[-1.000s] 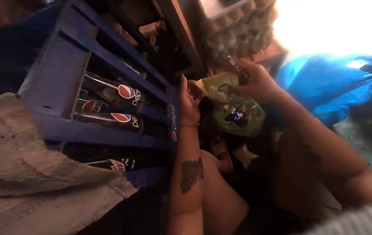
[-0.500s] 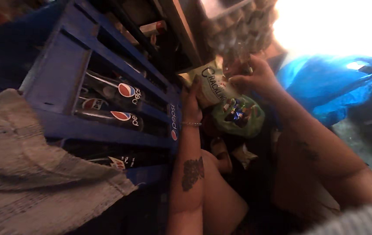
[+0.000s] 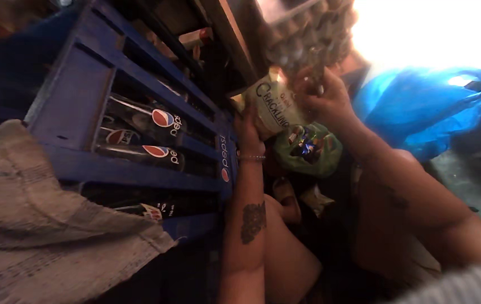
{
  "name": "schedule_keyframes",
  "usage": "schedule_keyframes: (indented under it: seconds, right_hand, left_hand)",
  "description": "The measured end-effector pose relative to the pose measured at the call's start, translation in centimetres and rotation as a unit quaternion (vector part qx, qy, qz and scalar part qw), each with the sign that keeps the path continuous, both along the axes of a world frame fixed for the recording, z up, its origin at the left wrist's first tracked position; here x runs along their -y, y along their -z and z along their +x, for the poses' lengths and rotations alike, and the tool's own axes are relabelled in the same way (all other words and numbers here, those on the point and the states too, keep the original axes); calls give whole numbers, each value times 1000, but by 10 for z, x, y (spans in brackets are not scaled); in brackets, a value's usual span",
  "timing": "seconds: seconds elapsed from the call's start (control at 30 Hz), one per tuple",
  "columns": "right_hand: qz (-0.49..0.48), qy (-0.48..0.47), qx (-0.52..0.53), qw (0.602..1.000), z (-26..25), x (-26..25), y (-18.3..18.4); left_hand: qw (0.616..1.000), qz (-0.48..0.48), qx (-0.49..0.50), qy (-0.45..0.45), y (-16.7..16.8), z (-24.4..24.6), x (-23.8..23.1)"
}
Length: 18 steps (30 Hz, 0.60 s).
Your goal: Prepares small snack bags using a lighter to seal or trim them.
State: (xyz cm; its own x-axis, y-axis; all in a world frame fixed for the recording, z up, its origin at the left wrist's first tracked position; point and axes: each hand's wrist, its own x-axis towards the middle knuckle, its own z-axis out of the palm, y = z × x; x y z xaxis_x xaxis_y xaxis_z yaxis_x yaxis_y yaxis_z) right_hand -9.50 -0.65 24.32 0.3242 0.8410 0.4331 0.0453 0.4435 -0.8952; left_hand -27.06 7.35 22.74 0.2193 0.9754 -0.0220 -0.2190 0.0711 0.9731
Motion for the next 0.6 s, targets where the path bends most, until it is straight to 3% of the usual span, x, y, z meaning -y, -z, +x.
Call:
schedule_keyframes:
  seconds: [0.13, 0.27, 0.6]
  right_hand:
    - [45, 25, -47, 998, -1, -2, 0]
    - [-15, -25, 0, 1000, 8, 2, -6]
    - [-25, -13, -14, 1000, 12, 7, -6]
  left_hand:
    - [999, 22, 10, -30, 1, -1, -4]
    - [995, 58, -41, -72, -5, -6, -4]
    - [988, 140, -70, -13, -1, -3, 0]
